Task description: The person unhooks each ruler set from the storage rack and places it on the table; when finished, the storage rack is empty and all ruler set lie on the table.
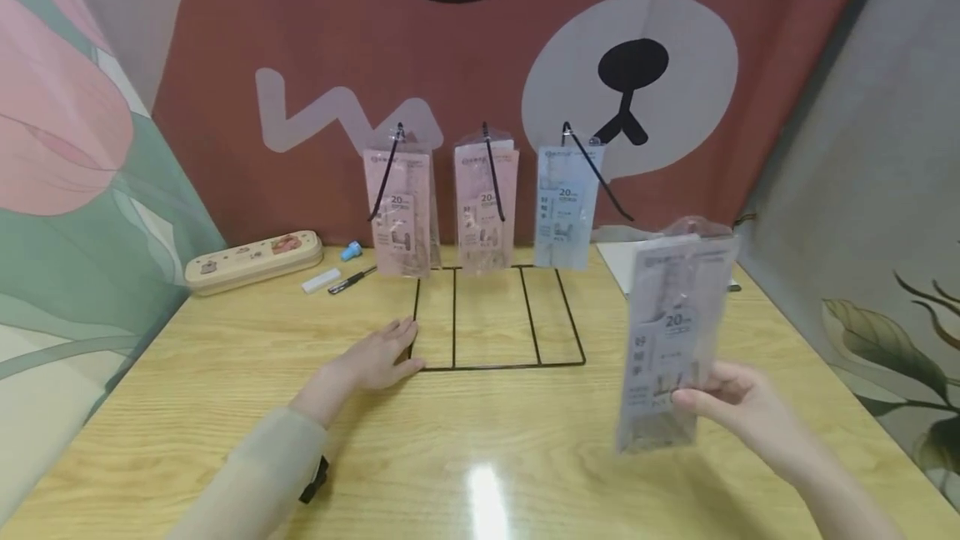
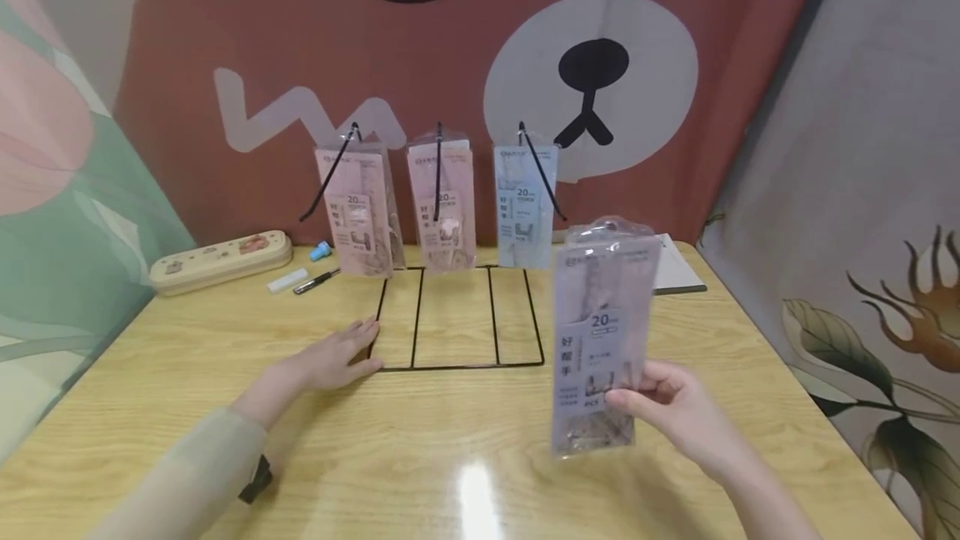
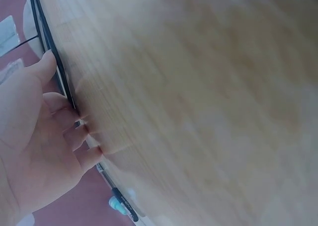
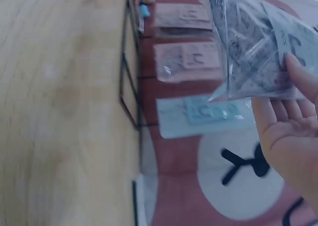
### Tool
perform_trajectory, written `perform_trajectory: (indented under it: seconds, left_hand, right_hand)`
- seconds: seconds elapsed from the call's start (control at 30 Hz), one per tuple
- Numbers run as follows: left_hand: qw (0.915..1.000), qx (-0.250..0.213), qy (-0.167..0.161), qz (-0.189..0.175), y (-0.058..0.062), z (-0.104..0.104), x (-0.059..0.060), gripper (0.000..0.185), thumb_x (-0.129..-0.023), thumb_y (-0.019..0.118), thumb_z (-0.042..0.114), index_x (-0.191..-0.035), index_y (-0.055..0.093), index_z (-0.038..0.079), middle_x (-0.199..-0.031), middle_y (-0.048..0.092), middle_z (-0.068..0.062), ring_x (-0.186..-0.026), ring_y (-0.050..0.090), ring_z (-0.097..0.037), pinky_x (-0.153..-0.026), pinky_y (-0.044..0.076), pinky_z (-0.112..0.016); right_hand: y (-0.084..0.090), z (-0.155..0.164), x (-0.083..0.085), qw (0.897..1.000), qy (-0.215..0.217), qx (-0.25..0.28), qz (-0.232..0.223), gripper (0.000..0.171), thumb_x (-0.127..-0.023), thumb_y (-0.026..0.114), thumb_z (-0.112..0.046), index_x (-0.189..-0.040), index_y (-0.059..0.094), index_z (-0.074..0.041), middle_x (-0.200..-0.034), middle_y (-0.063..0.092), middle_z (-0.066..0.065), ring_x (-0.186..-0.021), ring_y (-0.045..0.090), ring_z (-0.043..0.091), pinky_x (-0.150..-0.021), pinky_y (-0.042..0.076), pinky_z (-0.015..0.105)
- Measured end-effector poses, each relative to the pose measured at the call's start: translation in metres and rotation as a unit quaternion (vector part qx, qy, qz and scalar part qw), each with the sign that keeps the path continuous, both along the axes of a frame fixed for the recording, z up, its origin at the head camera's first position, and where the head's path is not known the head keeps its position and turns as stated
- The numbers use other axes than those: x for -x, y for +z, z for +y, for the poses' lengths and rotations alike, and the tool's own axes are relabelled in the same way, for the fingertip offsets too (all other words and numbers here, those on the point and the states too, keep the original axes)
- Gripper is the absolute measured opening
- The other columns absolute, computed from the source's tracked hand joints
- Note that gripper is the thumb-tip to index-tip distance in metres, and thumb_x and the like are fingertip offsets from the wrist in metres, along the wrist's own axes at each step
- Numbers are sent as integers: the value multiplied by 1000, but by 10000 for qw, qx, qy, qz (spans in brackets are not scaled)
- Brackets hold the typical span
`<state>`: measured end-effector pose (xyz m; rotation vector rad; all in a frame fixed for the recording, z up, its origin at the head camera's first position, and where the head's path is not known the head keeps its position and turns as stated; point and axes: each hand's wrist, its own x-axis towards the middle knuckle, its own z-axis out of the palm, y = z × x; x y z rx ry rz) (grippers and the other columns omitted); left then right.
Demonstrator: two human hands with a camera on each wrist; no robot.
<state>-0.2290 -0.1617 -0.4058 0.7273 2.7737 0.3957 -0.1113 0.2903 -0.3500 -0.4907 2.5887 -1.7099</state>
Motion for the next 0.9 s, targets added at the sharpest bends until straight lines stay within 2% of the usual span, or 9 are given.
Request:
perform_trajectory:
  seconds: [0.13,0.2,0.33,0.43,0.47,0.53,0.63,0.77,0.9]
  left_hand:
    - [10000,13,30,-49,0,-2,1,70,-98,45,41,-148,21,-3,-156,15,-21,-143,15,-42,-115,19,-56]
    - [10000,1,43,-75,0,-2,2,70,-98,45,41,-148,21,-3,-156,15,-21,-143,15,-42,-115,19,-56]
    - [9999,9,62,-117,1,-2,2,70,-98,46,40,-148,21,-3,-156,15,-20,-143,15,-41,-115,19,-56]
    - [9999,7,71,-129,3,0,1,70,-98,46,40,-148,21,-3,-156,15,-21,-143,15,-41,-115,19,-56]
    - [9999,15,73,-127,3,0,1,70,-98,46,39,-148,21,-3,-156,16,-21,-143,16,-41,-115,19,-56]
    - [9999,9,91,-137,4,0,0,70,-98,46,39,-148,21,-3,-156,15,-20,-143,16,-41,-115,20,-56]
    - [9999,9,87,-118,4,-1,0,70,-98,47,39,-147,22,-4,-156,16,-21,-143,16,-42,-114,20,-57]
    - [9999,10,77,-103,3,0,0,70,-98,47,39,-147,23,-4,-155,16,-22,-142,17,-42,-114,20,-57]
    - [9999,1,68,-121,4,0,0,70,-98,47,40,-147,22,-4,-155,16,-22,-142,17,-42,-115,20,-56]
  right_hand:
    - [1,27,-3,9953,141,956,112,35,-88,49,15,-100,71,-10,-96,73,-9,-91,65,1,-76,47,12]
    - [5,39,0,9951,-120,978,-44,34,-92,48,10,-105,70,-12,-98,73,-10,-94,64,-1,-76,46,10]
    - [9,52,16,9921,-1075,-47,-649,24,-98,51,-16,-118,65,-18,-99,69,-22,-92,61,-7,-80,49,19]
    - [4,53,34,9808,-1406,-815,-1082,41,-96,54,-33,-129,56,-10,-100,67,-24,-87,61,-8,-79,51,24]
    - [1,52,42,9778,-1423,-976,-1186,49,-94,55,-36,-132,53,-5,-102,69,-18,-85,62,-7,-73,50,18]
    - [-4,49,57,9716,-1394,-1379,-1324,63,-93,57,-41,-135,46,6,-110,70,-4,-84,60,-6,-74,52,21]
    - [-11,42,79,9667,-1237,-1658,-1509,65,-93,59,-36,-131,44,14,-110,68,19,-78,62,0,-70,55,24]
    - [-18,33,103,9601,-1046,-1992,-1660,57,-91,61,-28,-124,49,18,-94,70,14,-75,62,9,-67,54,27]
    - [-23,25,122,9462,-993,-2621,-1616,54,-88,65,-30,-117,57,15,-101,68,20,-86,61,21,-72,51,33]
